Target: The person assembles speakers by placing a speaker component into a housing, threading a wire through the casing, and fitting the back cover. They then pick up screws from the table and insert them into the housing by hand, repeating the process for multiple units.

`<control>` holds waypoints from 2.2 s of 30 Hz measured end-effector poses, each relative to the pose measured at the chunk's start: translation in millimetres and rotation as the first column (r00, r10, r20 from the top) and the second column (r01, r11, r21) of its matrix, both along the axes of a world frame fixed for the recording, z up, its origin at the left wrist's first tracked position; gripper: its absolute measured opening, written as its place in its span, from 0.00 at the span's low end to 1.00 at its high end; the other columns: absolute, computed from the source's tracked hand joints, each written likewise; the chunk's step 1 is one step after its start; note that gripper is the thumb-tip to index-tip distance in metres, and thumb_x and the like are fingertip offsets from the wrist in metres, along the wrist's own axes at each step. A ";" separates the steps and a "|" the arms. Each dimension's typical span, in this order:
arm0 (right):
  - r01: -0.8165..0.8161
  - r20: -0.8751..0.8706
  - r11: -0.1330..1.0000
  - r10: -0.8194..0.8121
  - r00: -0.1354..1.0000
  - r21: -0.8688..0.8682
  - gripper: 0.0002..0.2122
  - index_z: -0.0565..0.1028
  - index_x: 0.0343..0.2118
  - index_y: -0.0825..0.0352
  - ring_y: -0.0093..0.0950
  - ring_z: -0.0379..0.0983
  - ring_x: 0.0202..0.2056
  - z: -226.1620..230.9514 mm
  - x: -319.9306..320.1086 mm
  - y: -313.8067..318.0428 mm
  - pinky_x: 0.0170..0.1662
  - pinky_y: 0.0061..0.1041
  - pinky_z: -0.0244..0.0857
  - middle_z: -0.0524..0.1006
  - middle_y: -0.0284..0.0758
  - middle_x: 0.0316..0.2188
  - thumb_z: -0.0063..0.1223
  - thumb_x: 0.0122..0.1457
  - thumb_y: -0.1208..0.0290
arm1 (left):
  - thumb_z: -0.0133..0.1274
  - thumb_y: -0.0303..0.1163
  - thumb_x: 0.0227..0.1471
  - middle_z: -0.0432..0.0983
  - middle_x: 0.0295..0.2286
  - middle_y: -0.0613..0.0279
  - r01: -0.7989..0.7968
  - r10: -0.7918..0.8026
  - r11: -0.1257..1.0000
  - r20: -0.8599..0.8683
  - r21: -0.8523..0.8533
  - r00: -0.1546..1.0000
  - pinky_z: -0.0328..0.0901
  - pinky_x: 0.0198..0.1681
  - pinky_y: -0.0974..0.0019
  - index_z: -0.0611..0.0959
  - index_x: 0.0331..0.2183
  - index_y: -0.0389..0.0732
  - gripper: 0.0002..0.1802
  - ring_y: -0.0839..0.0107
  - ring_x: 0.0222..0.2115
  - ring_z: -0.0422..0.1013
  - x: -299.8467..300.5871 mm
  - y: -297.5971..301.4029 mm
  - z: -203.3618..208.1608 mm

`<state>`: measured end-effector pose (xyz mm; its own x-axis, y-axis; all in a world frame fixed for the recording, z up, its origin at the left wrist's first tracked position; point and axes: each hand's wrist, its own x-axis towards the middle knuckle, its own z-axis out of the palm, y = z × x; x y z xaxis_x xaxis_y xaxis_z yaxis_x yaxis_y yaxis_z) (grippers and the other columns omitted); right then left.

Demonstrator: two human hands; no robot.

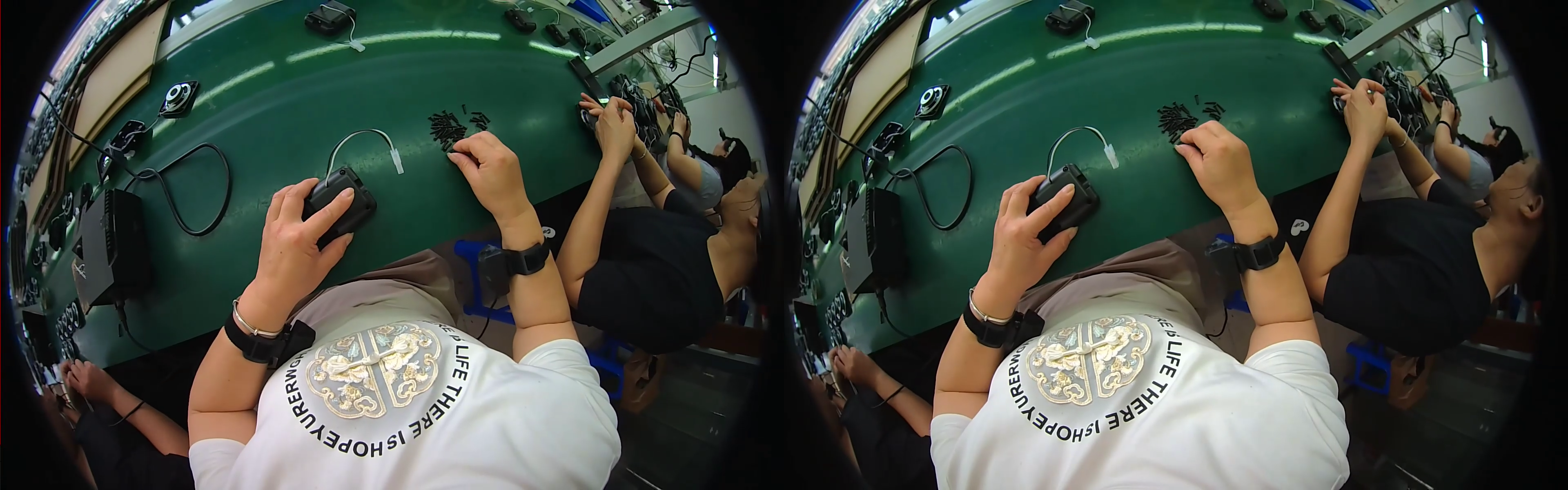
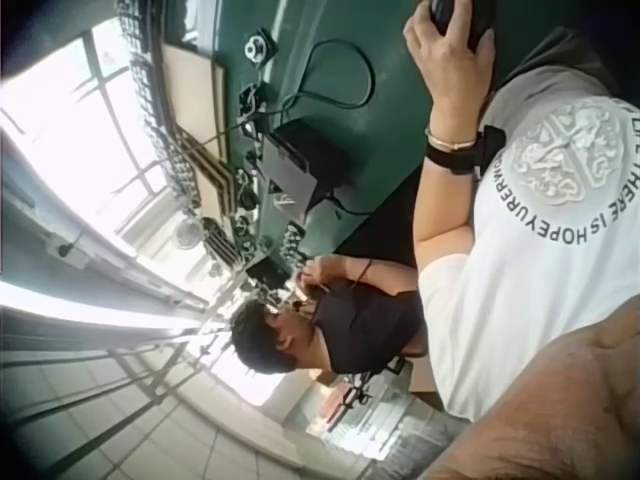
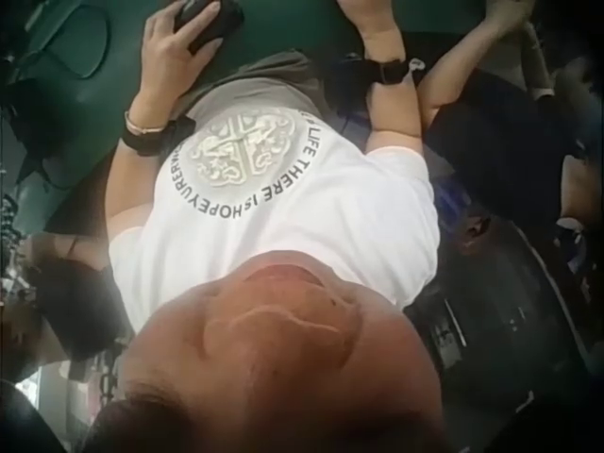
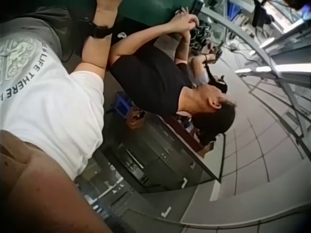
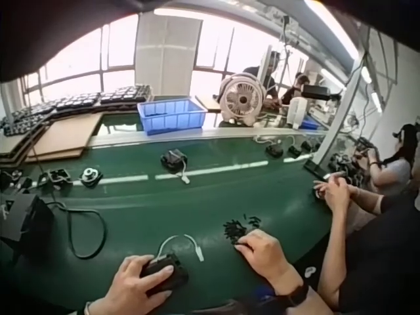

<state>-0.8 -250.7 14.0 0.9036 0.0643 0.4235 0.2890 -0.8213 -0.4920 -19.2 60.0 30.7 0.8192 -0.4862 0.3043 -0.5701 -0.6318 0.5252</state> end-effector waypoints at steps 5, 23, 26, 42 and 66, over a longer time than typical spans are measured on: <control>-0.068 0.084 0.981 0.084 0.993 -0.182 0.05 0.77 0.31 0.69 0.34 0.74 0.28 1.9 4.6 1.3 0.32 0.29 0.69 0.76 0.36 0.28 0.60 0.52 0.77 | 0.68 0.28 0.34 0.69 0.48 0.46 -0.003 0.003 1.000 -0.007 0.001 1.000 0.65 0.51 0.51 0.82 0.48 0.53 0.33 0.47 0.47 0.66 0.3 0.7 -0.3; -0.115 -0.364 0.722 0.473 0.802 0.682 0.03 0.74 0.34 0.69 0.20 0.65 0.29 15.4 -20.3 85.7 0.34 0.17 0.60 0.72 0.30 0.27 0.51 0.62 0.75 | 0.68 0.28 0.34 0.70 0.46 0.45 -0.008 0.008 1.000 0.009 0.006 1.000 0.65 0.51 0.51 0.81 0.49 0.54 0.34 0.47 0.46 0.67 0.1 0.9 -0.3; -0.264 -0.268 0.818 0.444 0.855 0.512 0.03 0.74 0.34 0.69 0.20 0.66 0.29 10.8 -19.4 92.5 0.33 0.17 0.61 0.72 0.30 0.28 0.52 0.62 0.75 | 0.68 0.28 0.34 0.70 0.46 0.46 -0.004 0.004 1.000 0.013 -0.009 1.000 0.66 0.50 0.51 0.81 0.48 0.54 0.33 0.48 0.46 0.67 -0.6 -0.5 -1.4; -0.527 0.327 0.847 0.520 0.789 -0.076 0.10 0.79 0.31 0.66 0.30 0.69 0.26 6.8 -17.0 119.6 0.29 0.26 0.65 0.72 0.31 0.28 0.65 0.42 0.79 | 0.68 0.27 0.31 0.71 0.47 0.52 -0.046 0.045 0.999 -0.012 -0.029 0.999 0.67 0.50 0.55 0.83 0.47 0.54 0.34 0.52 0.47 0.67 3.4 -1.1 -7.0; -0.217 -0.309 0.745 0.498 0.810 0.631 0.02 0.76 0.33 0.71 0.16 0.66 0.32 15.1 -18.7 88.1 0.36 0.16 0.61 0.72 0.29 0.31 0.54 0.59 0.79 | 0.69 0.27 0.33 0.71 0.47 0.52 -0.036 0.036 0.999 -0.033 -0.020 0.999 0.67 0.50 0.55 0.83 0.48 0.55 0.34 0.52 0.47 0.67 3.1 -0.5 -3.9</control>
